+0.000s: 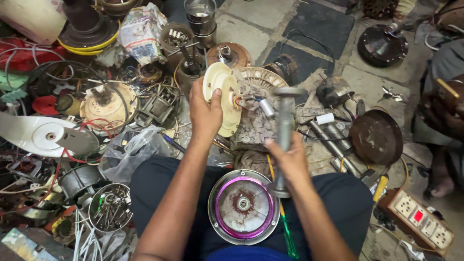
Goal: The person disassembles a ceiling fan motor by removing the top cover and using a hammer and screwdriver to loosen and remove the central shaft. They then separate the stator and rotor components and apply a substance from a bottle to the motor housing.
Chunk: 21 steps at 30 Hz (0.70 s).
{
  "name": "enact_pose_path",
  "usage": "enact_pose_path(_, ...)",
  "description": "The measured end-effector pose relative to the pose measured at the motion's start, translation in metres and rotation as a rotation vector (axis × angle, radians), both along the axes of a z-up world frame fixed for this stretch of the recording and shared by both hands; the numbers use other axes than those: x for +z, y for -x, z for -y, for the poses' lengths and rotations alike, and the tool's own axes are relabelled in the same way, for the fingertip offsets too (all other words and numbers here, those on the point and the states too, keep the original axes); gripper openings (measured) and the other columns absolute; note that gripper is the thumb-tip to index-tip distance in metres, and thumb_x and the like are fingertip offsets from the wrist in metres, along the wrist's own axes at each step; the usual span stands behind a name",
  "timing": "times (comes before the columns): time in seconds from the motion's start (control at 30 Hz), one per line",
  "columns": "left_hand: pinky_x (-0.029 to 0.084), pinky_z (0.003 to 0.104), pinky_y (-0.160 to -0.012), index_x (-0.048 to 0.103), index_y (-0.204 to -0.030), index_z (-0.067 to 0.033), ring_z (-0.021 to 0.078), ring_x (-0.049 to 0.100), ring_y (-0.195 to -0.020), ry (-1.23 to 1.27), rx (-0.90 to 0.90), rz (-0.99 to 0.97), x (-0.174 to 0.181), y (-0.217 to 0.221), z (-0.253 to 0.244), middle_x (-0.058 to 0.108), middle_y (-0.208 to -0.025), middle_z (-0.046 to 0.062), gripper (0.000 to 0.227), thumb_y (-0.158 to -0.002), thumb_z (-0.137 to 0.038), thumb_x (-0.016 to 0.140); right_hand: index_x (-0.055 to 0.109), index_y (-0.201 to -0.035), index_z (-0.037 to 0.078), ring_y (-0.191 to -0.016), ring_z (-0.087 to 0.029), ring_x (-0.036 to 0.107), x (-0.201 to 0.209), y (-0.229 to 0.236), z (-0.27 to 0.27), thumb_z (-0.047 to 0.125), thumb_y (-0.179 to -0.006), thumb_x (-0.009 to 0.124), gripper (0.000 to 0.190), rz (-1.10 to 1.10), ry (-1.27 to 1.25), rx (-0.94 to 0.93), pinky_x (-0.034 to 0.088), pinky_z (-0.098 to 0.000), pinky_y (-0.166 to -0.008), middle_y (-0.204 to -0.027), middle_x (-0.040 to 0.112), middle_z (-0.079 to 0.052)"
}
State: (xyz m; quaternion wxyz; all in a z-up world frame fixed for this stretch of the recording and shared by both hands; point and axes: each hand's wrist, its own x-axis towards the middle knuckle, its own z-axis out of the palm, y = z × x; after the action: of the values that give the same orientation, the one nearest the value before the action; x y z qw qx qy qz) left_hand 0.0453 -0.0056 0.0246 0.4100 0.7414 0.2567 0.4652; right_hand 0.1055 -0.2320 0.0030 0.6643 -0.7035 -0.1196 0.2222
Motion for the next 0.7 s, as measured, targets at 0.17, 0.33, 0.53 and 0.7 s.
enact_pose_path(0.17,0.048,0.044,-0.102,0.057,-0.129,-0.0019,0.0357,0.062,-0.116,0.012,0.050,-0.023,-0.005,-0.010,-0.005,0.063,-0.122,0.020,0.037,-0.094,-0.005,0.068,0.047,-0.117,0.009,-0.052,-0.012,0.058,0.025,-0.011,0.008,0.020,-0.086,0.076,0.043,0.010,-0.046,-0.105,0.050,-0.0281,-0.044,-0.079,0.062,-0.004)
enact_pose_path(0.33,0.048,0.045,-0.102,0.059,-0.129,-0.0007,0.0369,0.061,-0.117,-0.009,0.044,0.005,0.002,-0.013,-0.013,0.062,-0.122,0.019,0.038,-0.092,-0.002,0.067,0.049,-0.125,0.005,-0.058,-0.014,0.059,0.005,-0.021,0.001,0.019,-0.088,0.078,0.049,0.293,0.361,0.172,0.049,-0.0313,-0.051,-0.079,0.062,-0.009)
enact_pose_path(0.53,0.049,0.044,-0.098,0.063,-0.123,0.0002,0.0381,0.062,-0.112,-0.030,0.050,-0.030,0.006,-0.017,-0.012,0.062,-0.117,0.019,0.036,-0.088,-0.001,0.071,0.044,-0.128,0.000,-0.060,-0.018,0.058,0.002,-0.029,0.013,0.019,-0.090,0.076,0.052,0.271,0.060,-0.184,0.047,-0.0352,-0.050,-0.086,0.063,-0.010)
enact_pose_path(0.7,0.051,0.040,-0.098,0.060,-0.125,-0.0005,0.0323,0.066,-0.111,0.098,0.025,-0.003,-0.001,-0.020,-0.018,0.065,-0.120,0.018,0.035,-0.091,-0.002,0.068,0.052,-0.131,0.004,-0.051,-0.020,0.059,-0.009,-0.019,-0.006,0.018,-0.086,0.076,0.052,0.165,0.396,0.242,0.047,-0.0350,-0.046,-0.072,0.064,-0.015)
